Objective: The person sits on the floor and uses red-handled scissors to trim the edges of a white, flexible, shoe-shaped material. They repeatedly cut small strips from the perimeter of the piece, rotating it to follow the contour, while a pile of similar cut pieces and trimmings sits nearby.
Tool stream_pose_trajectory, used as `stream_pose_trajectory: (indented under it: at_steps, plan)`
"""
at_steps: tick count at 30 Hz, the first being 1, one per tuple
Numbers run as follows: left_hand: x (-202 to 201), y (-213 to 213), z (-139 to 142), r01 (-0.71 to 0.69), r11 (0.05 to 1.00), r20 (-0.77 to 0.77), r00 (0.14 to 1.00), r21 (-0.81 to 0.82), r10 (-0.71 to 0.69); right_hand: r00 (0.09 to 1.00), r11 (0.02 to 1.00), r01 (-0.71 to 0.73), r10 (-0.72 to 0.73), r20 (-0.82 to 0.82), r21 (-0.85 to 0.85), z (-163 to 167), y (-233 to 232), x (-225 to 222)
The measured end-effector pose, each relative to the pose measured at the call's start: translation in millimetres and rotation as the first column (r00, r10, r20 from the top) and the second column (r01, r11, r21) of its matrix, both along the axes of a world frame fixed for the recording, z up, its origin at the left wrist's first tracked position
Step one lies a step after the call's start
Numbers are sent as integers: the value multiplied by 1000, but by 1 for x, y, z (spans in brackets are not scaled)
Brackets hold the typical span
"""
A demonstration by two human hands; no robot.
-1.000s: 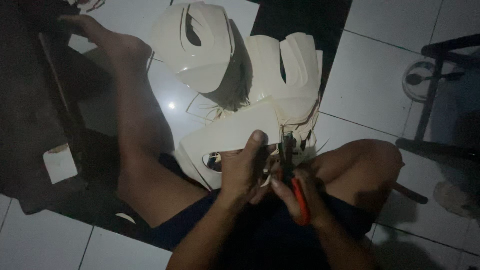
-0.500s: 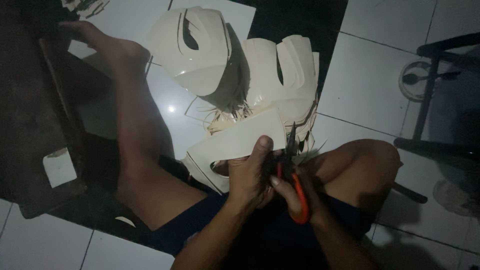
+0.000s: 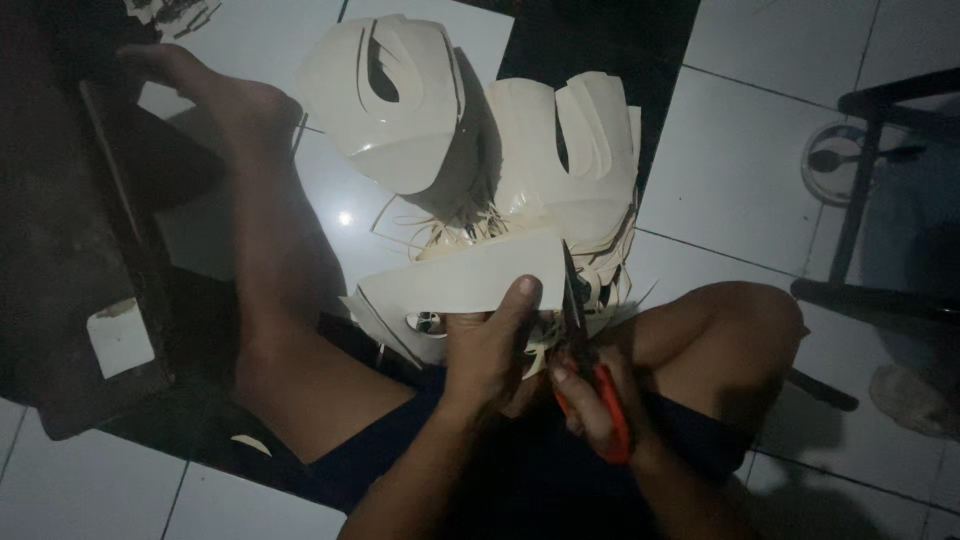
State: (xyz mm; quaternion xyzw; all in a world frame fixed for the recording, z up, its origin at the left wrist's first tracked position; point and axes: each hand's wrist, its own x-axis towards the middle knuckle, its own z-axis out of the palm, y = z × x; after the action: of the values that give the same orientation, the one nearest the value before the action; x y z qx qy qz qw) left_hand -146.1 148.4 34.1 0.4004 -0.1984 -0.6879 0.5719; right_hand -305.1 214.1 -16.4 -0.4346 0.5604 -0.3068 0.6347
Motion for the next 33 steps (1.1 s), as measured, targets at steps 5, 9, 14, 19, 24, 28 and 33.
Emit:
stream_pose_trajectory:
  at_steps: [5,9,14,19,24,28,33]
  plan:
    - [1,4,-6,79,995,110,990,56,-85,994,995,37,-47,104,98,-17,-2,-8]
    - [13,1,-12,46,995,123,991,89,-57,999,999,-47,46,-28,-26,-22,6,-21]
    - [46,-13,-21,-34,998,341,940,52,14,996,956,-6,32,-86,294,-26,14,-15]
    - [70,-12,-15,264,937,578,811,-229,-88,987,983,-157,158,-4,92,-5,11,-16]
    - [76,-9,-2,438,889,568,769,-132,-294,931,938,-346,340,-135,-22,21,-6,-11]
    - [76,-8,2,476,856,633,731,-203,-256,895,917,-398,385,-227,-11,30,-14,-6]
    - [74,-8,-2,472,874,568,754,-119,-330,923,937,-350,341,-178,-21,25,-9,-6]
